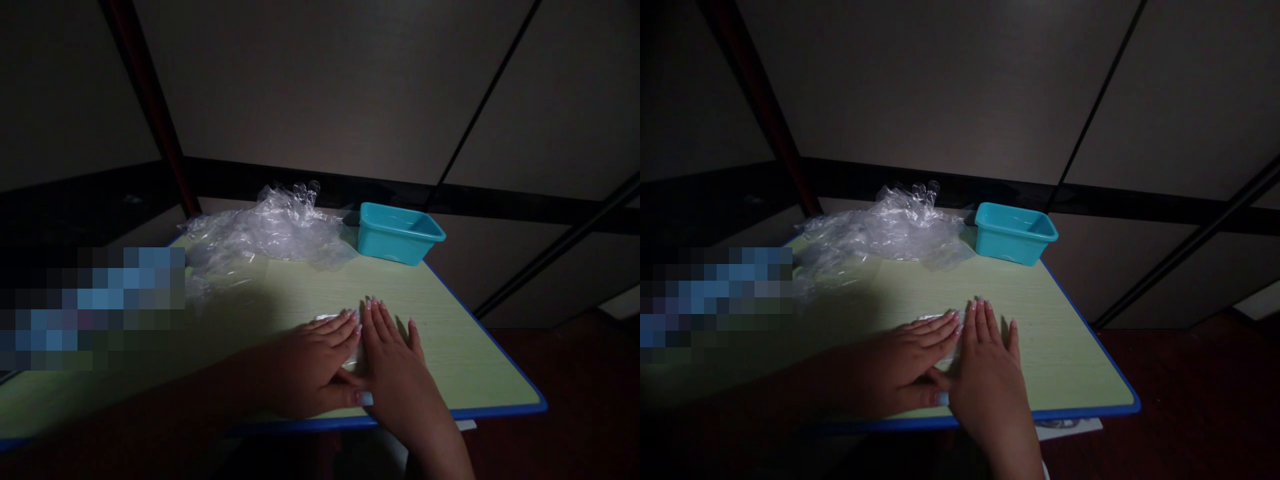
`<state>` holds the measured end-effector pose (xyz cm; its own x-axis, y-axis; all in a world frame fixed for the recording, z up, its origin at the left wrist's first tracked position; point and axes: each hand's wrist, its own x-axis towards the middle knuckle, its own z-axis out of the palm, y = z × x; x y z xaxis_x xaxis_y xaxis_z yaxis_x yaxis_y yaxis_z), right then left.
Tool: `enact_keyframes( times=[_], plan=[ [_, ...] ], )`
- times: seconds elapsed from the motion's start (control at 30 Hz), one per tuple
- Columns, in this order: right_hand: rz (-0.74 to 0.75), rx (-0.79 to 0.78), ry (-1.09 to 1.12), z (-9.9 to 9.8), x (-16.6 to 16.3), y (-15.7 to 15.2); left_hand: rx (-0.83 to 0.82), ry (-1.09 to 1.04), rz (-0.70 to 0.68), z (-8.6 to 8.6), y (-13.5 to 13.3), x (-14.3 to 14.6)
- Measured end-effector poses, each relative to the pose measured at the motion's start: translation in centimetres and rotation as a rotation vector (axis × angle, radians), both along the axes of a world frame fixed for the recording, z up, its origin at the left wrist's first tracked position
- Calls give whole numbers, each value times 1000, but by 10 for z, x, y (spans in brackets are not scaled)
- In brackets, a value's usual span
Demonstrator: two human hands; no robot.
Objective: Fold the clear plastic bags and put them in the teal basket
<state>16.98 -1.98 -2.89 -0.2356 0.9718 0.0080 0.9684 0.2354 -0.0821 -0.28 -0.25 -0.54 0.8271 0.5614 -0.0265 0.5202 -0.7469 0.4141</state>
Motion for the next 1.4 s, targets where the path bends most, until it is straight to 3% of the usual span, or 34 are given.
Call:
enact_keyframes(
  times=[0.37,0.8,1.03,1.23,1.4],
  plan=[
    [-28,70,-17,-6,-1,-1,57,126,227,-3,3,-2],
    [-54,94,31,-5,3,0,192,159,316,-14,15,-13],
    [49,-18,91,9,2,-11,227,156,356,-19,19,-14],
    [244,-92,168,17,-12,-24,230,167,347,-17,18,-14],
    [223,-107,174,16,-8,-22,216,175,351,-16,17,-13]
  ],
)
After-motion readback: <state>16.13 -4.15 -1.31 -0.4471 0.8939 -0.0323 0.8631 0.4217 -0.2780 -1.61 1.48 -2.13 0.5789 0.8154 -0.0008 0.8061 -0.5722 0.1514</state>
